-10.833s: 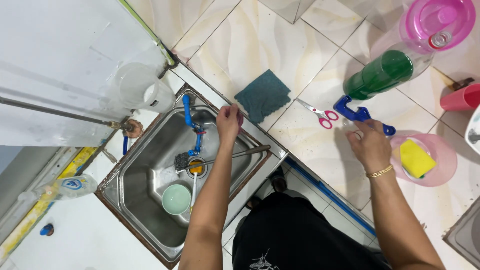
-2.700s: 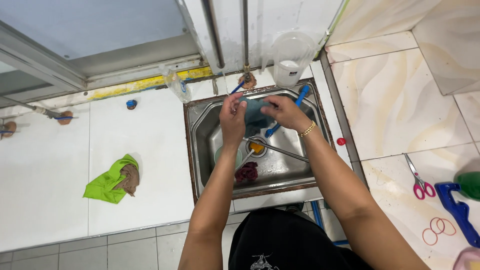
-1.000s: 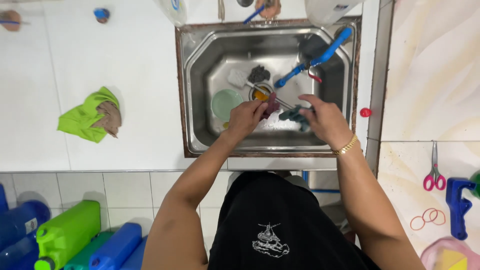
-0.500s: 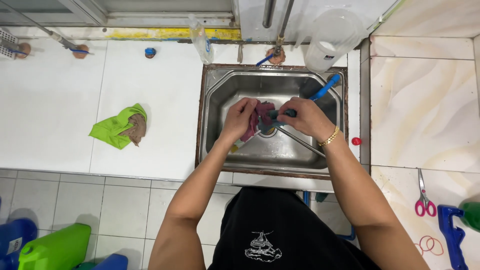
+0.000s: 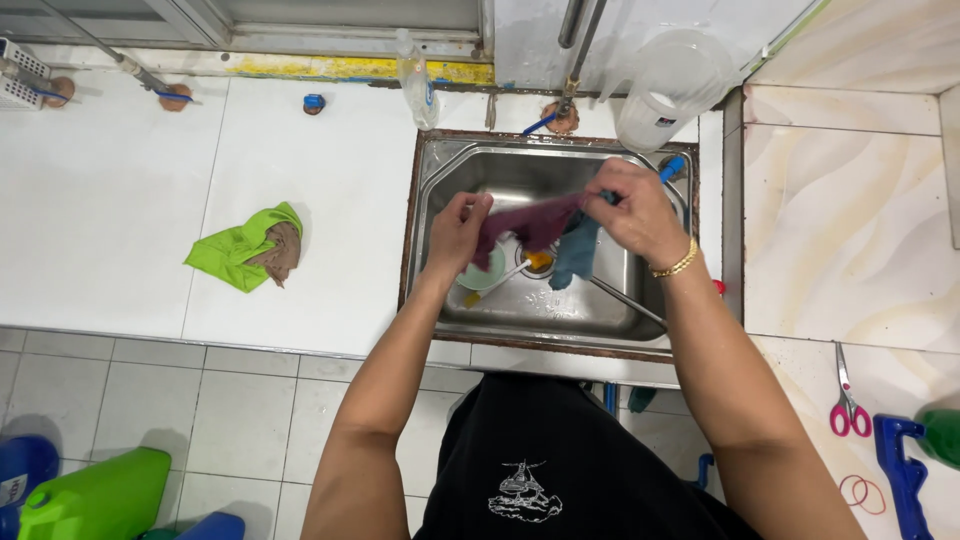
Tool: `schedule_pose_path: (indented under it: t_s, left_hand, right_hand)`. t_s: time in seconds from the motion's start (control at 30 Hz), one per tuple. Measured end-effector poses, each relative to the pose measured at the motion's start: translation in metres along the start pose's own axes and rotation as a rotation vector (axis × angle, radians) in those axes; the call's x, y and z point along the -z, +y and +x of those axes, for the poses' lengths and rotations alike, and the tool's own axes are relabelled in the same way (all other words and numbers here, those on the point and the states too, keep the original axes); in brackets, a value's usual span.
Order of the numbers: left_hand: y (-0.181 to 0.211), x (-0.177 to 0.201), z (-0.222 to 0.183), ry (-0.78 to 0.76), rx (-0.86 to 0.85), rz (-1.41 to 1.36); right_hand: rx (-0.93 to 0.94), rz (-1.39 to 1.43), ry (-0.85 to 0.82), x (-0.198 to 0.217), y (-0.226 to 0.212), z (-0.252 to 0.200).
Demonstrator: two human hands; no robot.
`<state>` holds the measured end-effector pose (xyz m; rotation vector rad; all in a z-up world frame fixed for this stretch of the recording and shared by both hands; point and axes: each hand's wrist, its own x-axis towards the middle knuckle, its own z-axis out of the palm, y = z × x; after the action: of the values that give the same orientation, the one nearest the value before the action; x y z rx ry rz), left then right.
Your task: Cleaning a stainless steel sink and the surrounding tiled area using a cloth and water.
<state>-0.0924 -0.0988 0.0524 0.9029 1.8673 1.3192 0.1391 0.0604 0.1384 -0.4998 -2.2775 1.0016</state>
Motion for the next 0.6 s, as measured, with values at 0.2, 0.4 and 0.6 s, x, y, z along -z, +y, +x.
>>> schedule_pose_path:
  t_s: [0.2,0.4,0.6]
  left_hand:
    - [0.021,-0.038,-0.009,-0.052,-0.499,0.103]
    - [0.016,-0.122,0.035,-0.151,-0.524,-0.109]
    - [0.025,-0.097,0.085,-0.053,-0.414,-0.054]
  right_hand:
    - [-0.009,0.057,0.040,0.008,-0.038,0.030]
    - [-0.068,0.365,0.209,0.031,-0.038,0.033]
    - [-0.332,0.110,0.554,0.054,-0.014,-0.037]
